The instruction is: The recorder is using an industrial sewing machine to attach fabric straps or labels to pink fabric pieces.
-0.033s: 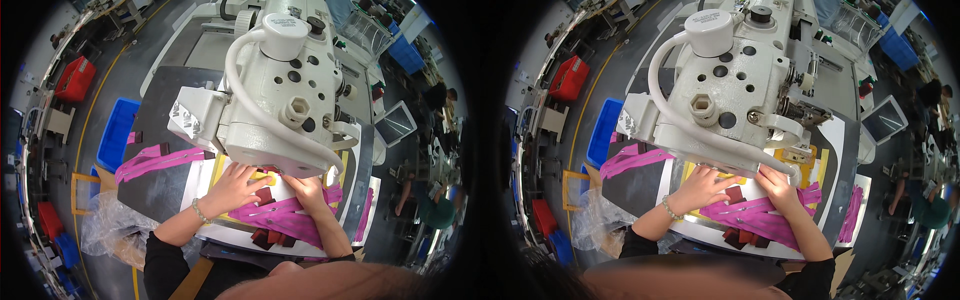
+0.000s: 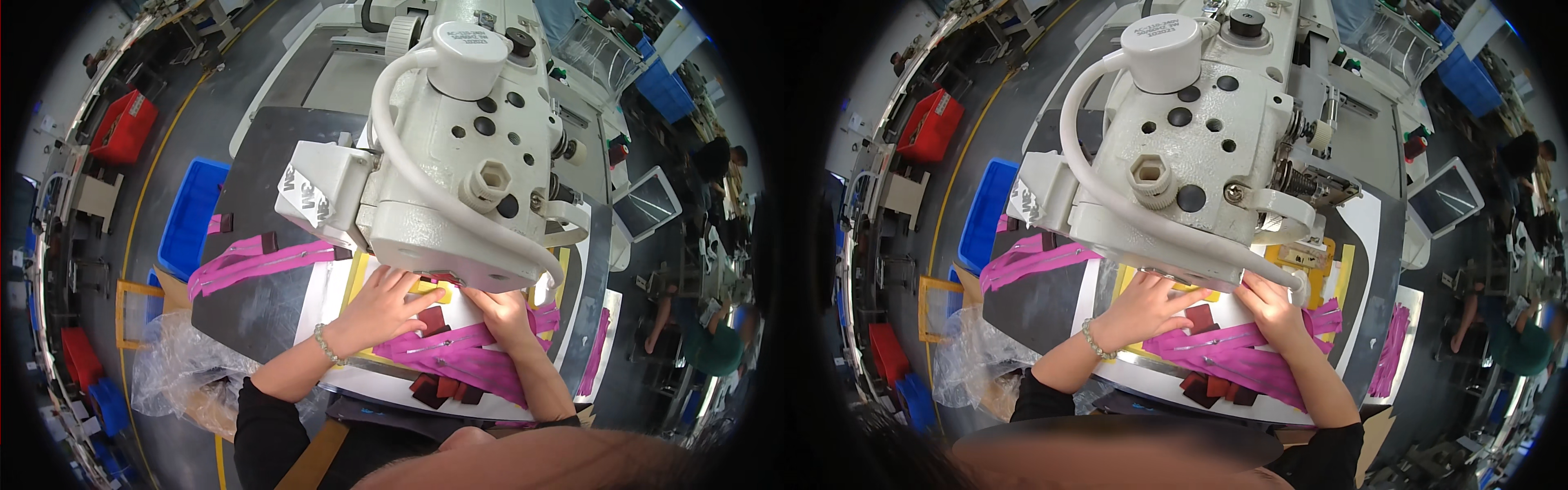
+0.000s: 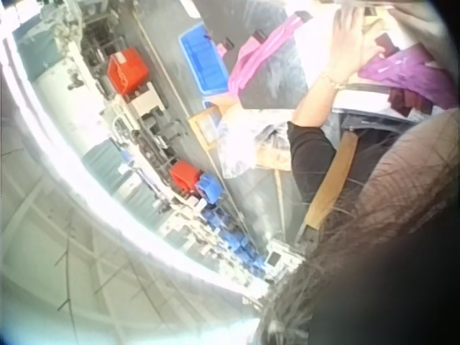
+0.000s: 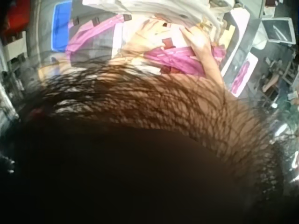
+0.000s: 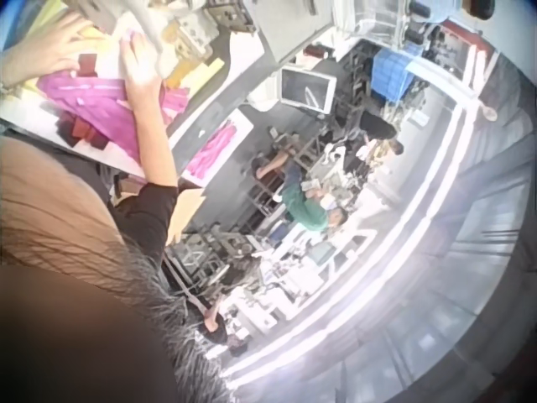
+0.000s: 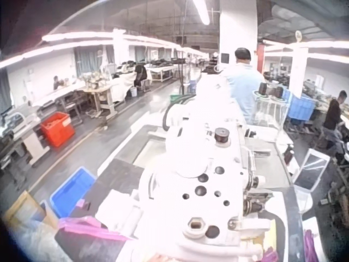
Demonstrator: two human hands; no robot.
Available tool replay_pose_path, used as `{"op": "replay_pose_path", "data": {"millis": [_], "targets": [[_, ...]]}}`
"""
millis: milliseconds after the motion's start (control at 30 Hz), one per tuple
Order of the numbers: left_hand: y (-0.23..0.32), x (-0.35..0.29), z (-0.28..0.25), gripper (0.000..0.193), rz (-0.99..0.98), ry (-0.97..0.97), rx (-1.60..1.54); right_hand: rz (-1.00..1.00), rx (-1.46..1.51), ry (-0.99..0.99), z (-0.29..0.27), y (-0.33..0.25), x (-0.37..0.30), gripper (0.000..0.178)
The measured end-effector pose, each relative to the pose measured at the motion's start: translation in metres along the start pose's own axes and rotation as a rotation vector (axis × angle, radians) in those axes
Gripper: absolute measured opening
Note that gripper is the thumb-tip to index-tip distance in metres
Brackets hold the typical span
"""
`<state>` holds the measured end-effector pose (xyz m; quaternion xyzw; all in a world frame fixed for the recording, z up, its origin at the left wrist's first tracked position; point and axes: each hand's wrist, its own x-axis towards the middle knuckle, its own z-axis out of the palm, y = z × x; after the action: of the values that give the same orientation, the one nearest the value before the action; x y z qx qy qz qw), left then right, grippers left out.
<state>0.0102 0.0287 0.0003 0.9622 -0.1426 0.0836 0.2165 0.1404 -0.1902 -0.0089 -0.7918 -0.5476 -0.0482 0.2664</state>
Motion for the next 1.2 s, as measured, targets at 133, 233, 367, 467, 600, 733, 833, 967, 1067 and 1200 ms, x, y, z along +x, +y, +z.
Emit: {"op": "replay_pose_path", "data": {"millis": [133, 233, 367, 467, 600, 733, 833, 967, 1067, 1200], "targets": [[-0.001, -0.003, 0.002, 0.063, -0.018, -0.007, 0.005, -0.04, -0.036, 0.05, 0.005, 0.0, 0.002, 0.023], [-0.001, -0.003, 0.002, 0.063, -0.031, -0.047, 0.025, -0.028, -0.055, 0.081, 0.005, -0.003, 0.006, 0.022], [-0.003, -0.002, 0.005, 0.064, 0.002, -0.015, 0.039, -0.026, -0.046, 0.082, 0.006, -0.003, 0.005, 0.021], [-0.002, -0.003, 0.005, 0.065, -0.006, -0.012, 0.029, -0.013, -0.021, 0.079, 0.006, -0.002, 0.004, 0.023], [-0.003, -0.003, 0.007, 0.065, -0.006, -0.011, 0.012, 0.005, -0.058, 0.079, 0.007, -0.003, 0.004, 0.027], [-0.003, -0.003, 0.007, 0.065, -0.011, -0.01, 0.007, 0.054, -0.04, 0.074, 0.011, -0.002, 0.003, 0.027], [-0.003, -0.004, 0.007, 0.065, -0.004, -0.005, 0.012, 0.112, -0.022, 0.057, 0.013, -0.003, 0.002, 0.026], [-0.003, -0.004, 0.008, 0.061, -0.015, -0.008, 0.012, 0.204, 0.092, 0.053, 0.014, -0.004, 0.001, 0.025], [-0.005, -0.003, 0.008, 0.052, -0.03, 0.031, 0.033, 0.202, 0.099, 0.061, 0.014, 0.0, -0.003, 0.024], [-0.006, -0.002, 0.006, 0.036, -0.055, 0.126, 0.035, -0.013, -0.085, 0.024, 0.014, 0.009, -0.01, 0.03]]}}
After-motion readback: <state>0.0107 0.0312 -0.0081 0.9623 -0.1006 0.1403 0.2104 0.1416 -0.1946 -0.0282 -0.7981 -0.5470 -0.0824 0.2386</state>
